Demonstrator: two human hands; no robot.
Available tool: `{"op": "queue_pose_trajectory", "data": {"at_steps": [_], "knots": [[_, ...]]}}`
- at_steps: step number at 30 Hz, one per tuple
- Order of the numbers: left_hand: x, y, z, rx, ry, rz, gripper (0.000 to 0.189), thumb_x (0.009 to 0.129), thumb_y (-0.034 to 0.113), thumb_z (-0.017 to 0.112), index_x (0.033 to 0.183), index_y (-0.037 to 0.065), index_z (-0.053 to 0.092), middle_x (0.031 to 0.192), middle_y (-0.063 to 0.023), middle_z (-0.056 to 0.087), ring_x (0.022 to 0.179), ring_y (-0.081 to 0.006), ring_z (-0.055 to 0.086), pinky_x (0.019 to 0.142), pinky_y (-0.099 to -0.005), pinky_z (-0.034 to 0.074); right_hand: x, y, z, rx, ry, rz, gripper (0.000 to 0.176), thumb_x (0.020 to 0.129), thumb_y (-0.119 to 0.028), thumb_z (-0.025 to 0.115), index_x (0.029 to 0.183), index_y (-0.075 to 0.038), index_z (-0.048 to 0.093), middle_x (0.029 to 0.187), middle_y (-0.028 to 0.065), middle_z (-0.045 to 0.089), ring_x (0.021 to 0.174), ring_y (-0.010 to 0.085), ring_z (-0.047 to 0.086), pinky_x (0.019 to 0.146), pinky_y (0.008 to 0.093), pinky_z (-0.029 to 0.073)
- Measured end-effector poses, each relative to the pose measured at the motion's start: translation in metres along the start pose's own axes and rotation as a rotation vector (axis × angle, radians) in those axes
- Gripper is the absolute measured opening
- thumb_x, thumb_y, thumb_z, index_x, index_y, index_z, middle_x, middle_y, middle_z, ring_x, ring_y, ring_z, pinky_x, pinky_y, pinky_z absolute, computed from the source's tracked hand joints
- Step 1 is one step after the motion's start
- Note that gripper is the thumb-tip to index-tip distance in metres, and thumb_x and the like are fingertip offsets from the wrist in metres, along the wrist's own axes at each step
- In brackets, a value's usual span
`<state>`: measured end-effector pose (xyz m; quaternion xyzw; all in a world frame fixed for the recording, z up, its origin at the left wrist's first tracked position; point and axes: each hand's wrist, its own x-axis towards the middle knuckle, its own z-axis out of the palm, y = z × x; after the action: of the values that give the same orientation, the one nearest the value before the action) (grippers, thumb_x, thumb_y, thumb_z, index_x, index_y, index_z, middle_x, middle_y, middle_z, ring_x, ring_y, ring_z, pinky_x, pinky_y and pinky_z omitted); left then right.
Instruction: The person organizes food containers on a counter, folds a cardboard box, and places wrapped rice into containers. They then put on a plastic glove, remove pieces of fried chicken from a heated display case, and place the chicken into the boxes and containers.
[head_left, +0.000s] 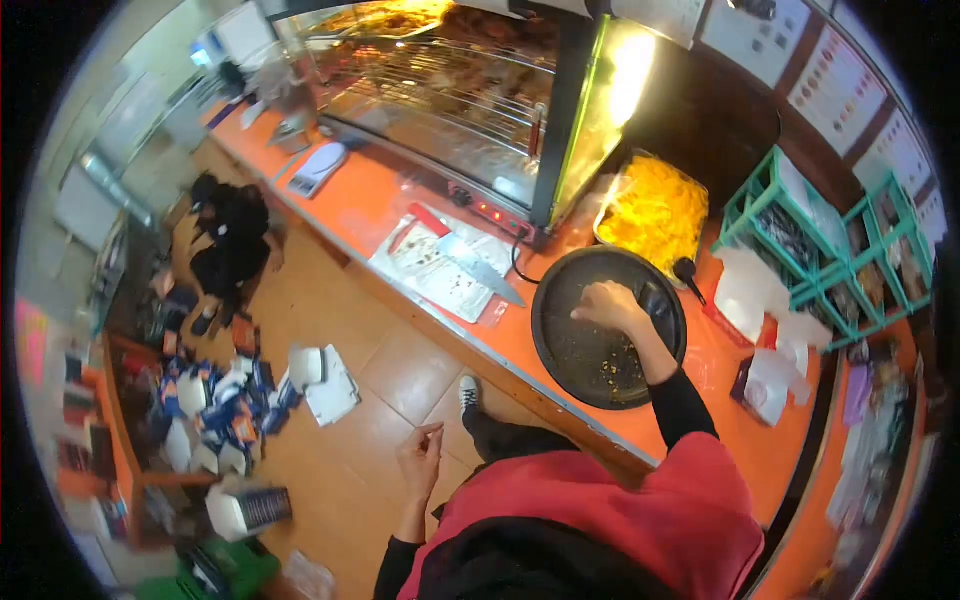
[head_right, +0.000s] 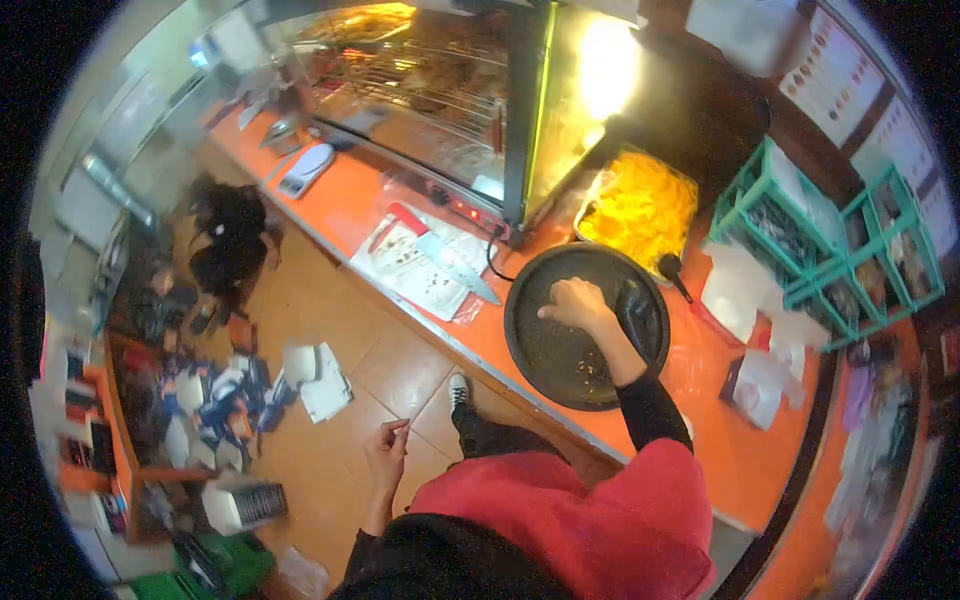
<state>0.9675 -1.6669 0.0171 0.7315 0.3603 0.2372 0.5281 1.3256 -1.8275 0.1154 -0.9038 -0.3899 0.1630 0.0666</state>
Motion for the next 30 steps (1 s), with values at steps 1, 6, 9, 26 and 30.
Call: {"op": "queue_pose_trajectory", "data": {"at_steps": [1,6,9,26,30], "knots": [[0.017,0.009,-0.009,0.079,-0.003,0.040,0.007,0.079,0.009,0.064,0.080,0.003,0.064,0.050,-0.0013,0.047,0.046,-0.0056,0.043,0.042,-0.0238,0.034,0.009,0.004,0.006,-0.019,0.031,0.067,0.031,0.071,-0.035,0.066,0.077,-0.004,0.064,0.079,0.0156,0.063,0.077,0.0319,0.061,0.066,0.0410,0.047],[0.124,0.011,-0.032,0.205,-0.116,0.116,0.014,0.078,0.013,0.066,0.070,0.001,0.062,0.045,0.0011,0.042,0.043,-0.0046,0.038,0.039,-0.0239,0.027,0.069,-0.005,0.023,0.117,0.084,0.219,0.031,0.070,-0.034,0.066,0.071,-0.004,0.063,0.073,0.0164,0.062,0.074,0.0325,0.061,0.065,0.0420,0.047],[0.187,0.043,-0.050,0.349,-0.219,0.211,0.019,0.078,0.015,0.066,0.068,0.001,0.060,0.044,0.0011,0.042,0.043,-0.0042,0.037,0.040,-0.0235,0.026,0.121,-0.034,0.057,0.295,0.105,0.059,0.032,0.071,-0.037,0.063,0.072,-0.005,0.064,0.071,0.0159,0.062,0.071,0.0319,0.061,0.064,0.0424,0.047],[0.380,0.024,-0.073,0.482,-0.711,0.493,0.015,0.079,0.023,0.062,0.077,0.009,0.064,0.046,-0.0078,0.049,0.039,-0.0208,0.049,0.042,-0.0338,0.037,0.245,0.112,0.069,0.276,0.879,0.923,0.029,0.077,-0.028,0.056,0.085,0.000,0.064,0.084,0.0237,0.061,0.082,0.0349,0.061,0.069,0.0406,0.049],[0.422,0.039,-0.063,0.459,-0.715,0.422,0.016,0.079,0.024,0.063,0.078,0.008,0.065,0.046,-0.0073,0.047,0.040,-0.0171,0.046,0.042,-0.0318,0.036,0.266,0.125,0.071,0.384,0.929,1.064,0.025,0.078,-0.024,0.054,0.082,-0.001,0.063,0.083,0.0223,0.061,0.081,0.0344,0.060,0.068,0.0407,0.048]]}}
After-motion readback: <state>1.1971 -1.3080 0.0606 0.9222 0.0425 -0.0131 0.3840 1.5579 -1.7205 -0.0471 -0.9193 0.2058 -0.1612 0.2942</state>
